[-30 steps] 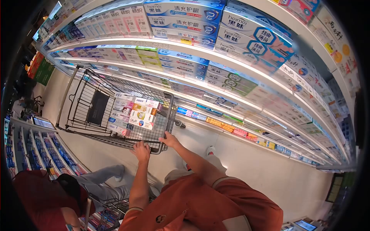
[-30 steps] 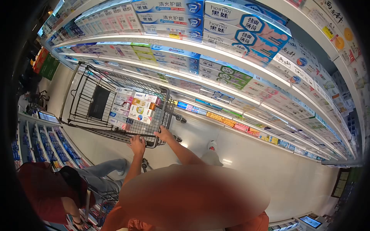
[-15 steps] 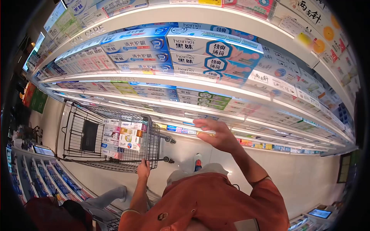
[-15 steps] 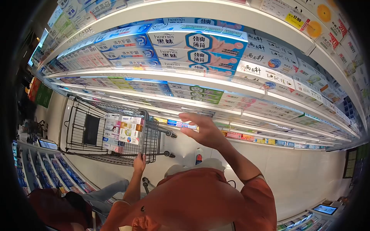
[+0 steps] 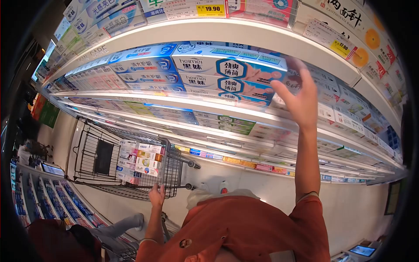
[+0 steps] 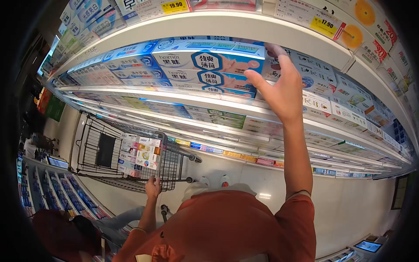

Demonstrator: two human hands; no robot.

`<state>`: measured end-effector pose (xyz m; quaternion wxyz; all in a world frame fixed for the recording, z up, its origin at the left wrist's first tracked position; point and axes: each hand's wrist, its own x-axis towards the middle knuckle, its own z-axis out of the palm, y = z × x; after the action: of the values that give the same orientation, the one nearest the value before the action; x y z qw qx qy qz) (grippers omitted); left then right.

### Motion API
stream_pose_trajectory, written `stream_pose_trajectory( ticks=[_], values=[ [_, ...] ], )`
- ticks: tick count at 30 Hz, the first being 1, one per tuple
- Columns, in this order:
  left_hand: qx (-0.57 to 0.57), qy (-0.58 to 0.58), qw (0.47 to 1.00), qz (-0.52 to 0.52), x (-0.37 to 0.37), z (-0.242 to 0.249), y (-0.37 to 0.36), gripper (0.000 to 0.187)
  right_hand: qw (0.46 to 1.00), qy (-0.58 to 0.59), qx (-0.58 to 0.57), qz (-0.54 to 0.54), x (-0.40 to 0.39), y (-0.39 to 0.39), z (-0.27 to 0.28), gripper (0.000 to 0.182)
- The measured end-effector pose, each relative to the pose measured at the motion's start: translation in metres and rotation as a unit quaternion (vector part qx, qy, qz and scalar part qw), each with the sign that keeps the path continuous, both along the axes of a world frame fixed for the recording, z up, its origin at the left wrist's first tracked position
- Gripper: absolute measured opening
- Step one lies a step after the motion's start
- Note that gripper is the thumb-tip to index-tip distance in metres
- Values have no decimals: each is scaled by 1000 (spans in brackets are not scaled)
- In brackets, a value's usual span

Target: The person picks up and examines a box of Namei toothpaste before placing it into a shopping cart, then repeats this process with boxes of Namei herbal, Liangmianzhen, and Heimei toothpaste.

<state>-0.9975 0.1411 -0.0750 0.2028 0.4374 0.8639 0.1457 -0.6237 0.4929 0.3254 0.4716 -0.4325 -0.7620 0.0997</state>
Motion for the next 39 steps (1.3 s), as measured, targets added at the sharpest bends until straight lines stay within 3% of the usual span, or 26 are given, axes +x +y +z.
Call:
stream_pose_trajectory(
  ticks=[2,4,11,13,16,17,18,20,22,27,35,39],
  values=[
    [60,20,998,1,8,18,24,33,1000,-10,-19,-11,1,9,0,65],
    [207,-23,978,-16,16,43,55,33,999,-9,-54,-2,2,14,3,64],
    [345,-150,917,-131,78,163,168,30,985,25,-160,55,14,18,10,56],
    [401,-201,880,-155,98,199,195,30,982,1,-186,44,21,16,12,55],
    [428,-388,803,-149,127,239,237,39,978,71,-177,86,28,8,7,53],
    [427,-470,759,-143,134,252,249,43,976,107,-173,81,26,0,9,52],
    [425,-473,758,-145,139,261,261,43,972,143,-169,74,27,-7,9,50],
    [376,-642,657,-119,145,283,277,54,969,159,-173,81,32,-18,10,50],
    [353,-682,632,-103,151,298,285,56,964,184,-169,90,40,-27,4,50],
    [354,-751,545,-115,165,291,294,57,949,236,-195,71,59,-60,-7,51],
    [352,-760,537,-99,160,258,256,55,922,264,-259,115,70,-99,-38,55],
    [328,-746,577,-53,142,251,239,47,888,321,-320,81,55,-105,-64,61]
  ],
)
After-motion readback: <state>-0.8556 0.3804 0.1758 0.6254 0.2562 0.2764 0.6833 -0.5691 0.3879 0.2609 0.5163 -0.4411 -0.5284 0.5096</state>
